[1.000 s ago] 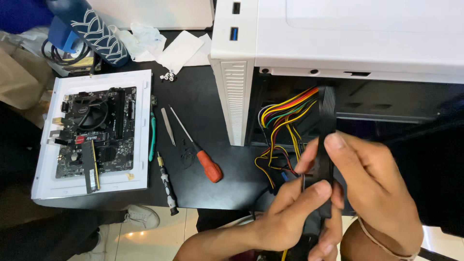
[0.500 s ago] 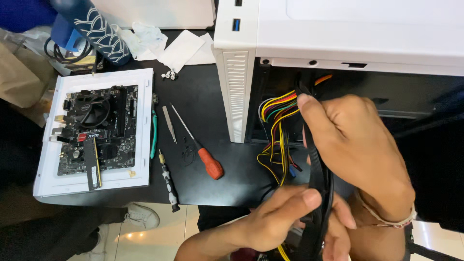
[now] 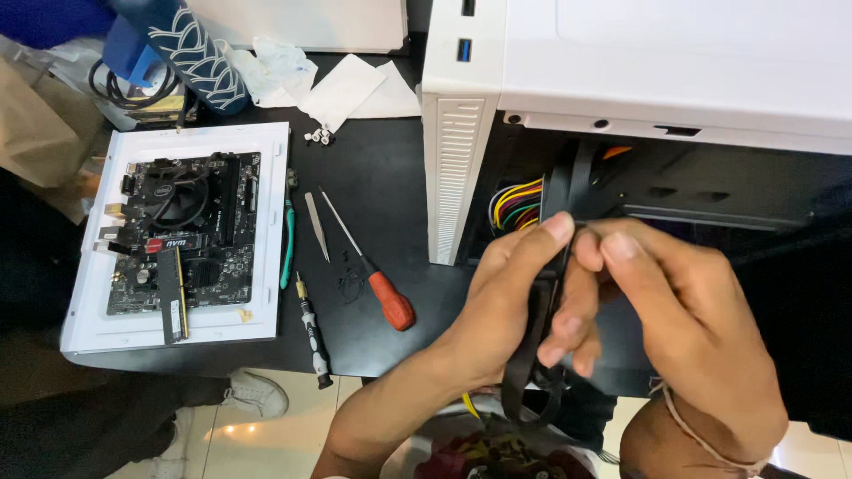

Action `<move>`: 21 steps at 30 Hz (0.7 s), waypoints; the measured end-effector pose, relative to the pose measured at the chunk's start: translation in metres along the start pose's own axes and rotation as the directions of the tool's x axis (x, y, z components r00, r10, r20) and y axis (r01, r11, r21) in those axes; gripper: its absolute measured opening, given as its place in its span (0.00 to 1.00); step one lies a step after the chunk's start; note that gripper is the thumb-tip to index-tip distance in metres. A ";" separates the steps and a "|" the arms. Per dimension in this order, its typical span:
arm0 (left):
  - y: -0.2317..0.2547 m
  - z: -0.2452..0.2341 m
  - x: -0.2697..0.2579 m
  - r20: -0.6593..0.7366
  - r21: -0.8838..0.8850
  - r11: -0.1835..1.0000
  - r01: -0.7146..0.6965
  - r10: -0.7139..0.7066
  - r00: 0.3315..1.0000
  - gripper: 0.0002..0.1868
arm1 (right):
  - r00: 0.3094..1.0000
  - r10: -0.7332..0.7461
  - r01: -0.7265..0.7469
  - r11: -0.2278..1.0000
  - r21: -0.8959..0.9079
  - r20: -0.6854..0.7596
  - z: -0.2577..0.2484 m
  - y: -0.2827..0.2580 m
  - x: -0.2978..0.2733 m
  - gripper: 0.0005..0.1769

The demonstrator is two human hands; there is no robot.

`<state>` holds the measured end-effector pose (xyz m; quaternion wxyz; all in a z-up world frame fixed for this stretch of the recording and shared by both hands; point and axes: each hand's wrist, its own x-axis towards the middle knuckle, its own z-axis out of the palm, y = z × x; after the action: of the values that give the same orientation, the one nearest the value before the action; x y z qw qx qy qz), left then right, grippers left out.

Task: The person organizes and bundles power supply cables inside a white computer case using black velcro straps. They wrap the straps around the cable bundles, secure them, and tuck the cables into the case.

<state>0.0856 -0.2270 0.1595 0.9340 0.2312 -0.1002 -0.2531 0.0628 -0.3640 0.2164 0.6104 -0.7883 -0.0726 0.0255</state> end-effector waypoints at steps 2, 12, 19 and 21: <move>0.003 0.007 0.007 -0.009 -0.003 1.000 0.000 0.000 1.000 0.21 | 0.999 -0.042 0.043 0.998 -0.046 0.016 -0.006 0.008 -0.008 0.24; -0.005 0.000 0.029 -0.053 0.083 0.996 -0.016 0.020 0.998 0.27 | 0.921 0.151 -0.329 0.796 -0.509 -0.360 0.011 0.030 -0.060 0.70; 0.000 0.022 0.023 -0.120 0.347 0.936 -0.056 0.104 0.987 0.29 | 0.815 -0.040 -0.247 0.879 -0.409 -0.578 0.059 0.039 -0.086 0.33; 0.003 0.022 0.022 -0.097 0.350 0.936 -0.029 0.067 0.993 0.34 | 0.844 -0.275 -0.081 0.783 -0.616 -0.460 0.055 0.045 -0.080 0.14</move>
<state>0.0988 -0.2441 0.1821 0.8884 0.4034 -0.0988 -0.1956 -0.0200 -0.3341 0.1546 0.3170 -0.9136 0.0510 -0.2495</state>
